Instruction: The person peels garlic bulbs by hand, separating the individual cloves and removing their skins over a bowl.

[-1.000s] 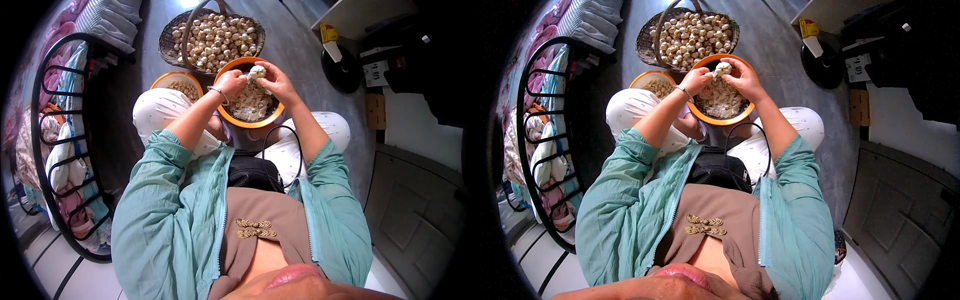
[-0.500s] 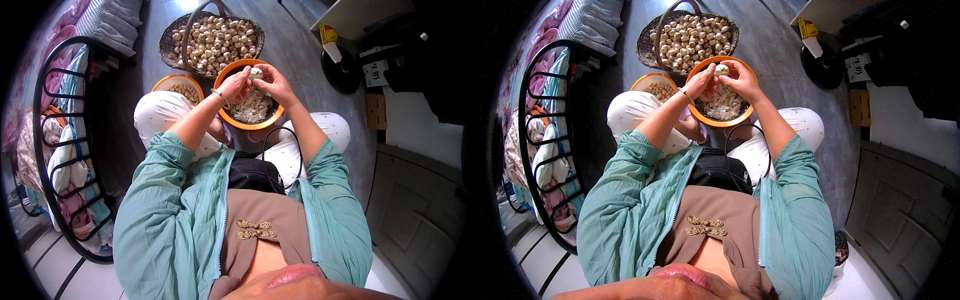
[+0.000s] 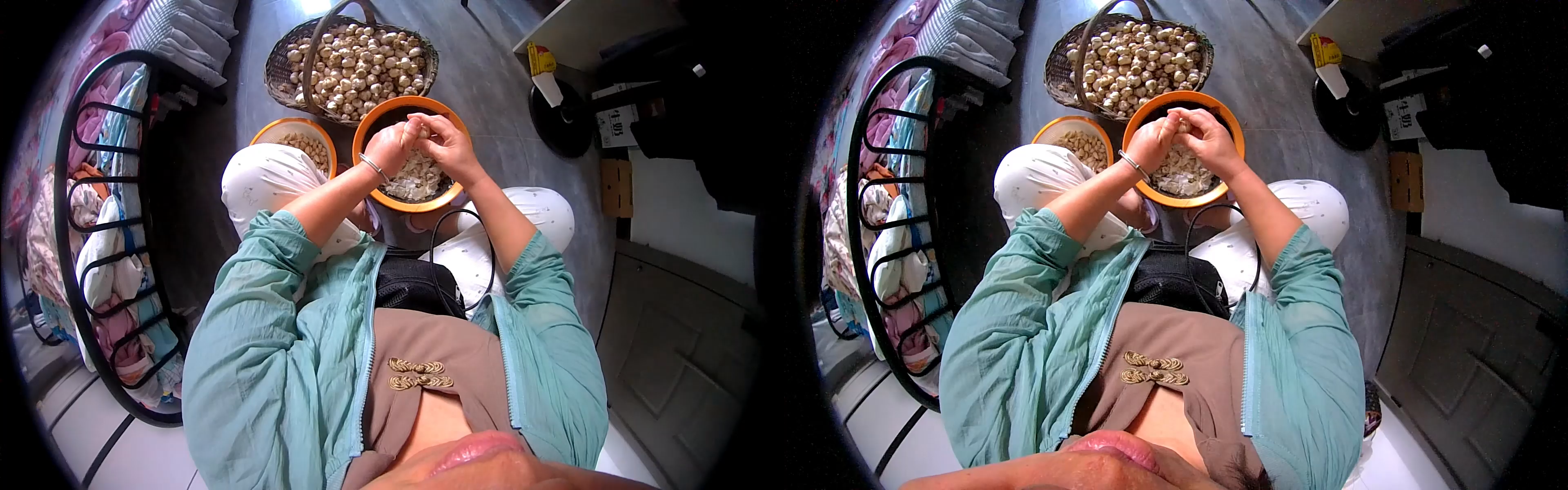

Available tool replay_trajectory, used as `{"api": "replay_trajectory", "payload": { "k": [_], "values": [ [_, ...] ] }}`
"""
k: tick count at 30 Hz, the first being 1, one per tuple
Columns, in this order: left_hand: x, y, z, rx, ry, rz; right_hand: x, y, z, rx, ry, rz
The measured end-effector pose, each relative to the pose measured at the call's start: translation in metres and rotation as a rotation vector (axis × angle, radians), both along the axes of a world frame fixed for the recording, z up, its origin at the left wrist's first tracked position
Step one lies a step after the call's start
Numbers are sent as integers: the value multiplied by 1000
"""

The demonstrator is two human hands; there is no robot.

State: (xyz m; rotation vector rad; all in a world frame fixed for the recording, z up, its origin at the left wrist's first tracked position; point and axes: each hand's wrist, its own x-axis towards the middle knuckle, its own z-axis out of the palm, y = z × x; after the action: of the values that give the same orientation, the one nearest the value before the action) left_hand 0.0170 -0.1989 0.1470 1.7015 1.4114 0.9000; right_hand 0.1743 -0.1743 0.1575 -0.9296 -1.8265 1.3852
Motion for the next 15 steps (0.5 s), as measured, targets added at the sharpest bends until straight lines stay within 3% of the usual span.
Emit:
{"api": "replay_trajectory", "payload": {
  "k": [2, 9, 11, 15],
  "values": [
    [2, -2, -2, 51, 0, 33, -2, -2, -1, -119, 119, -17],
    [3, -2, -23, 150, 46, 109, -3, -4, 0, -149, 173, -28],
    [2, -4, -21, -159, -250, 167, -5, -7, 5, -254, 254, -19],
    [2, -3, -8, -208, -280, 220, -5, -7, 1, -352, 302, -26]
  ]
}}
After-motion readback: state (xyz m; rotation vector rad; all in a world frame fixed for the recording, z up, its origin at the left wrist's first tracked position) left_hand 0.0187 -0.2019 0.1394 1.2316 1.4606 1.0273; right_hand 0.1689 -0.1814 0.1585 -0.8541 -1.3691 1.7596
